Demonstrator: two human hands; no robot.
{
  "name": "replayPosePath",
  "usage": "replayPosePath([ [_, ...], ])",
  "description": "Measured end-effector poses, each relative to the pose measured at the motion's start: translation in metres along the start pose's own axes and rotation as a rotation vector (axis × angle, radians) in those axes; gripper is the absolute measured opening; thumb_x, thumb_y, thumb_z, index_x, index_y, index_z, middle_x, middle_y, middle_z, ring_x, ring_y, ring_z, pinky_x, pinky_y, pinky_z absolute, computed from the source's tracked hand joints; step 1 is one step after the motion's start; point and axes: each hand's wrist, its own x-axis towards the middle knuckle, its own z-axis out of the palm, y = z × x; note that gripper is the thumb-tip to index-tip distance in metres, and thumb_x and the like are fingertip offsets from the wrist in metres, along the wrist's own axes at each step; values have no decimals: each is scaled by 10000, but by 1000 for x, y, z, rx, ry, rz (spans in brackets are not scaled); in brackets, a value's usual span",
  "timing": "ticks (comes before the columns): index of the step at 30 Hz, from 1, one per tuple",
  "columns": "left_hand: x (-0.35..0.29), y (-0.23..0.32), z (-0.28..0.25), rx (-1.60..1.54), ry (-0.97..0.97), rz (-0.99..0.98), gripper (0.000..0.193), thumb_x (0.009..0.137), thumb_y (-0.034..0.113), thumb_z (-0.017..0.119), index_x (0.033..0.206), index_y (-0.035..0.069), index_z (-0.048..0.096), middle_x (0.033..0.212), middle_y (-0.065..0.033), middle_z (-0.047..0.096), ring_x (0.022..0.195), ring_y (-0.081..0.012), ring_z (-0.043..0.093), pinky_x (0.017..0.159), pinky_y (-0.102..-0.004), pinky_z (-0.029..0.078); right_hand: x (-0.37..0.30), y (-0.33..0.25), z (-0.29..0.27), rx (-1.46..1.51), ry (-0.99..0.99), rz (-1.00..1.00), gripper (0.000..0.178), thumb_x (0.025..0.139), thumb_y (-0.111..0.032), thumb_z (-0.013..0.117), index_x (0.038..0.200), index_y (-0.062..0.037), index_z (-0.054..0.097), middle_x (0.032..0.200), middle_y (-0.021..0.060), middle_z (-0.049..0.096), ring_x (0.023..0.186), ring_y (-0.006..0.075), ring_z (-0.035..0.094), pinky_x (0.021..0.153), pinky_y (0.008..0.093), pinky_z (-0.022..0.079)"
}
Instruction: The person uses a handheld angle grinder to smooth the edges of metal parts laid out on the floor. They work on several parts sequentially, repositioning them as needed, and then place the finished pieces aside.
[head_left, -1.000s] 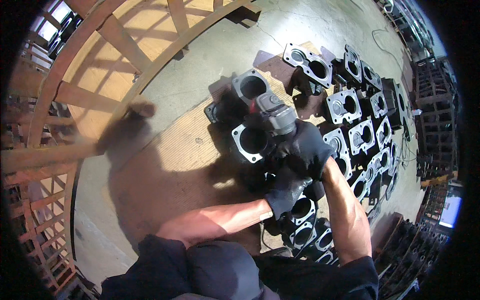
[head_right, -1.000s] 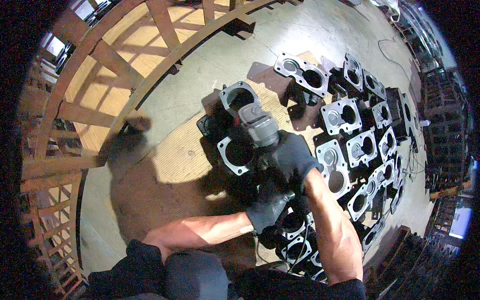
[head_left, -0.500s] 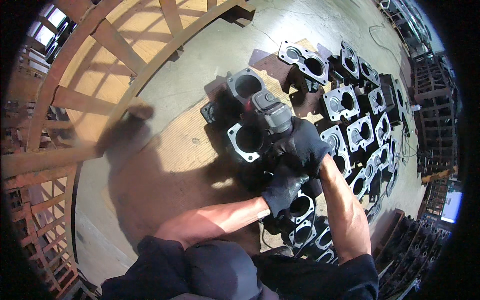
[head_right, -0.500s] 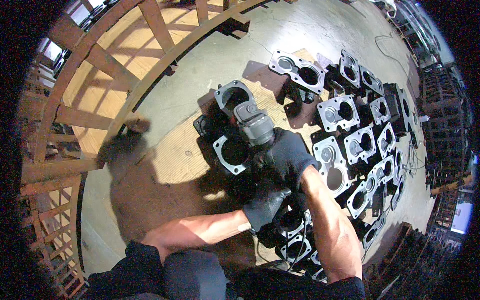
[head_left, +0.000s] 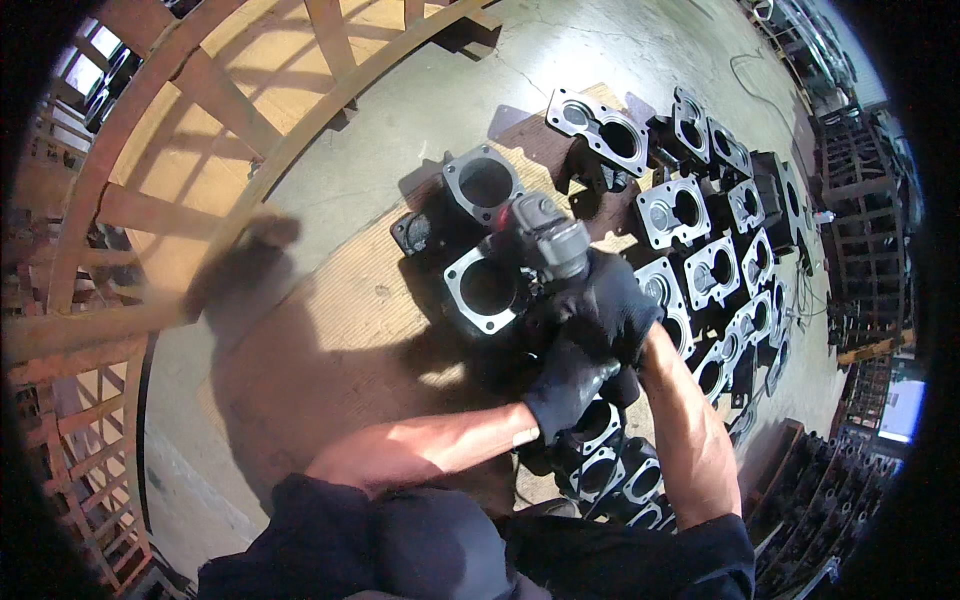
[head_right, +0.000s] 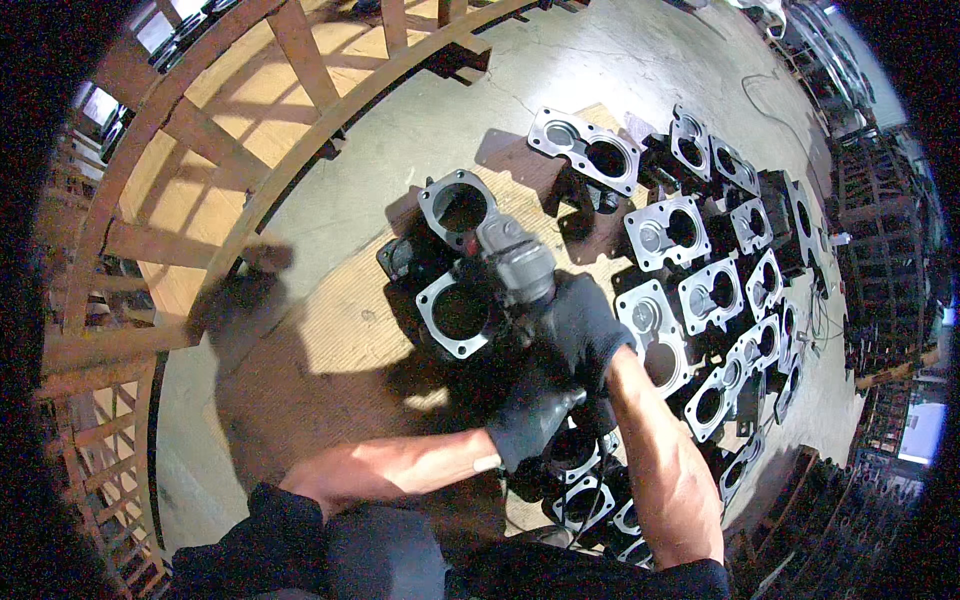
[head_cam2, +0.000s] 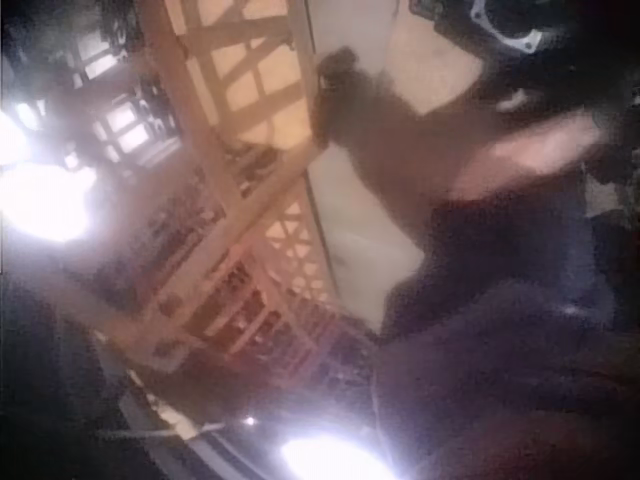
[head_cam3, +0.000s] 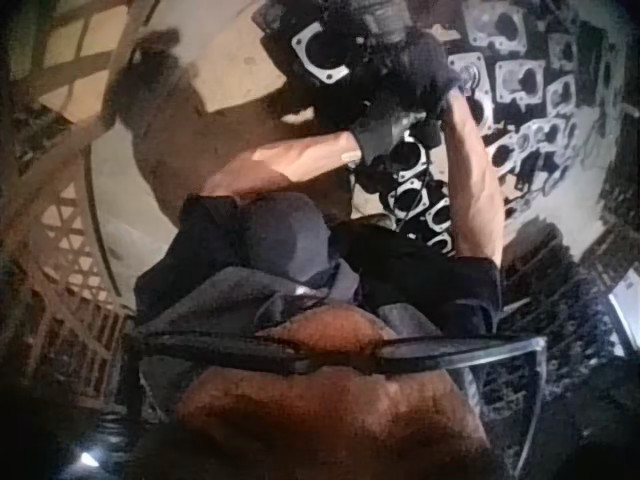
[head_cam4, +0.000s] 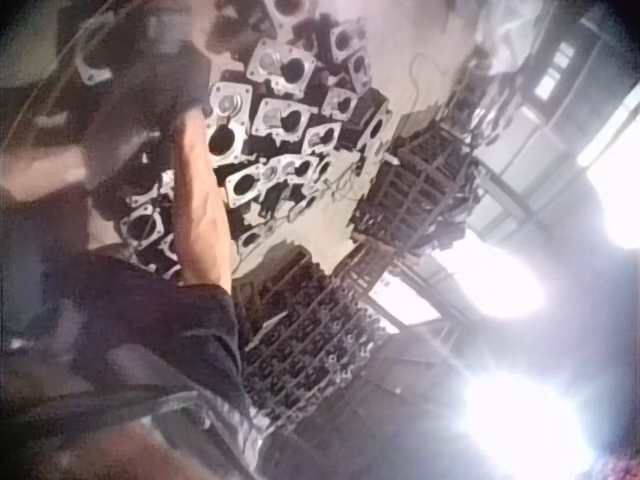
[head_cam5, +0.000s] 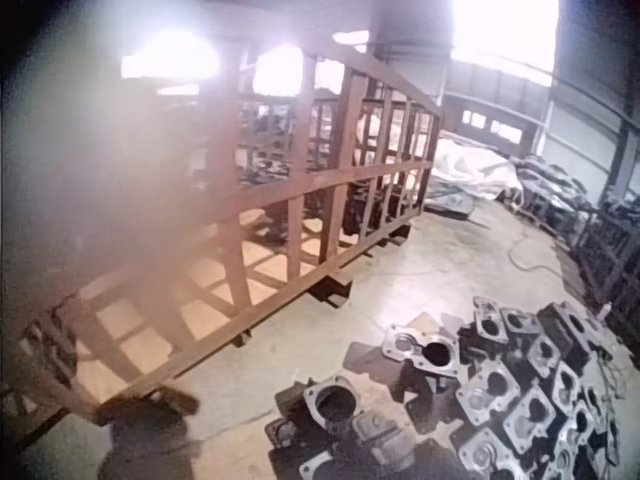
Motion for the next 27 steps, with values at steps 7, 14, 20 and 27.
replayPosePath([
  [7,14,5,-4,-192,14,-46,326,935,123,660,1241,19,617,1103,-140,657,1036,-235,622,912,-379,511,15,10,0,40,55,-102,315,683,-168,779,945,-7,713,861,113,732,793,215,701,700,363,564],
  [14,20,0,-11,-196,-3,-138,308,873,67,682,1173,7,655,1063,-113,706,987,-223,656,929,-386,511,32,33,7,-48,56,-266,287,695,-157,761,945,-30,694,846,85,705,765,238,680,698,356,548],
  [20,-15,-2,-3,-45,118,-96,355,861,58,704,1203,-2,632,1090,-135,689,1032,-245,653,945,-373,516,-9,0,7,119,-137,-119,551,654,-218,861,1120,16,685,994,125,745,872,172,675,814,340,555],
  [27,40,-4,-11,-62,29,56,257,895,91,652,1142,22,645,1060,-151,679,1000,-287,641,920,-402,498,50,50,-3,-183,96,-526,165,644,-113,743,785,-102,660,725,54,624,659,255,619,582,370,488],
])
